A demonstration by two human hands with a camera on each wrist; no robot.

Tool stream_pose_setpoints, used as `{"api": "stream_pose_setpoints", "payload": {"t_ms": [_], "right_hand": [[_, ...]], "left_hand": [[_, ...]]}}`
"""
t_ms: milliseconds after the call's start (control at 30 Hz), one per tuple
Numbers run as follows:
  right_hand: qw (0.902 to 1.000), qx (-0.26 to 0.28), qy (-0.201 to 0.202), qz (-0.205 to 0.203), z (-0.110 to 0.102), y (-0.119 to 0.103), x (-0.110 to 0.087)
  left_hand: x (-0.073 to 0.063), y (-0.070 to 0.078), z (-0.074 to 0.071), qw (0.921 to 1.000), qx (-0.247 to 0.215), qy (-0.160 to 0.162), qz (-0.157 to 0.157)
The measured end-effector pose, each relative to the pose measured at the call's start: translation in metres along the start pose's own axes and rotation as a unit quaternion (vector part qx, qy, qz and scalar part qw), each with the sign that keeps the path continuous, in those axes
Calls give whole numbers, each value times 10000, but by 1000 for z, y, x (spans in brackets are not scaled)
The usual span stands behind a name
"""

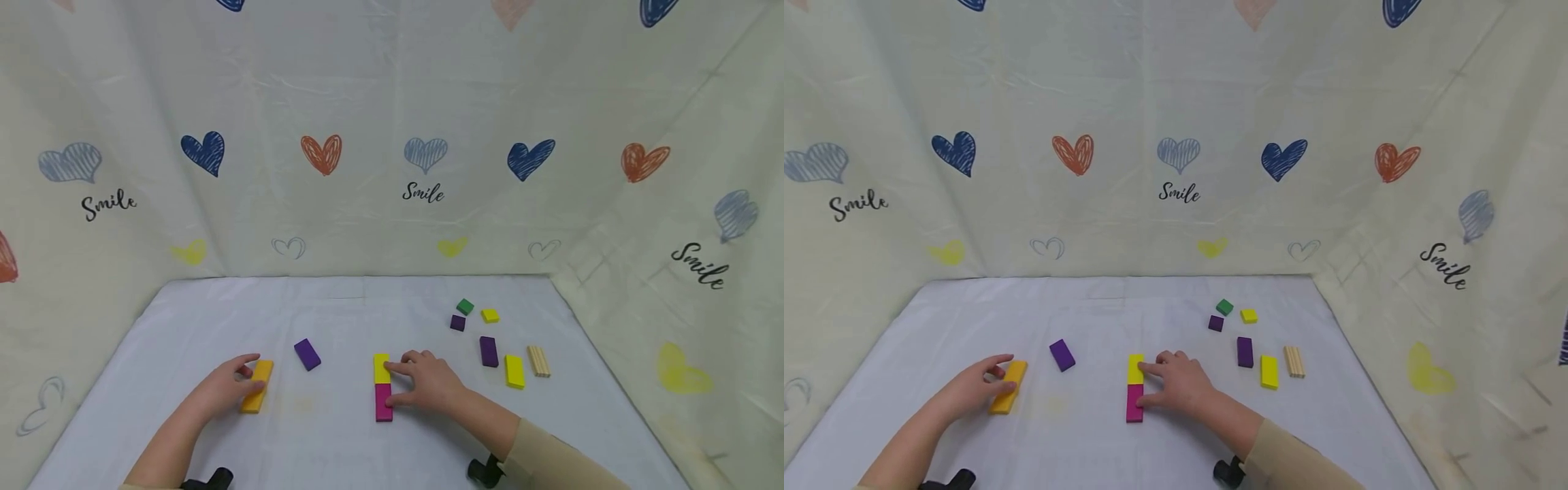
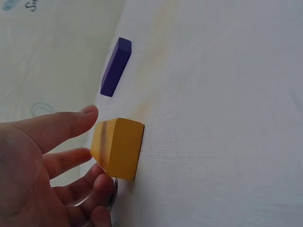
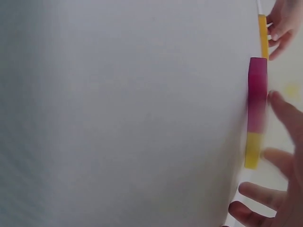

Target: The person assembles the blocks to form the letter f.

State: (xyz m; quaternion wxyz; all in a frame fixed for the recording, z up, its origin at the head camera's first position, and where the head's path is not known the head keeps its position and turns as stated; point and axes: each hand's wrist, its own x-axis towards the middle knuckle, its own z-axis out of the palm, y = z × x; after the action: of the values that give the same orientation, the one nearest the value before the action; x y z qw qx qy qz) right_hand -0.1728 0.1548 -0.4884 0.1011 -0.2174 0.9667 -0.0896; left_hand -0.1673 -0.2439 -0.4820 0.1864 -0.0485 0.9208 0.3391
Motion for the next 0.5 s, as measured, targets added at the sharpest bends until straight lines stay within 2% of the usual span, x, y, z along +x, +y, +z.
{"api": "stream_pose_setpoints", "payload": {"t_ms": [300, 500], "right_hand": [[9998, -194, -63, 44, 2, -3, 2], [9997, -218, -59, 38, 0, -3, 0]], "left_hand": [[6, -1, 3, 9997, 200, -109, -70], [7, 1, 6, 9994, 344, 10, 4]]}}
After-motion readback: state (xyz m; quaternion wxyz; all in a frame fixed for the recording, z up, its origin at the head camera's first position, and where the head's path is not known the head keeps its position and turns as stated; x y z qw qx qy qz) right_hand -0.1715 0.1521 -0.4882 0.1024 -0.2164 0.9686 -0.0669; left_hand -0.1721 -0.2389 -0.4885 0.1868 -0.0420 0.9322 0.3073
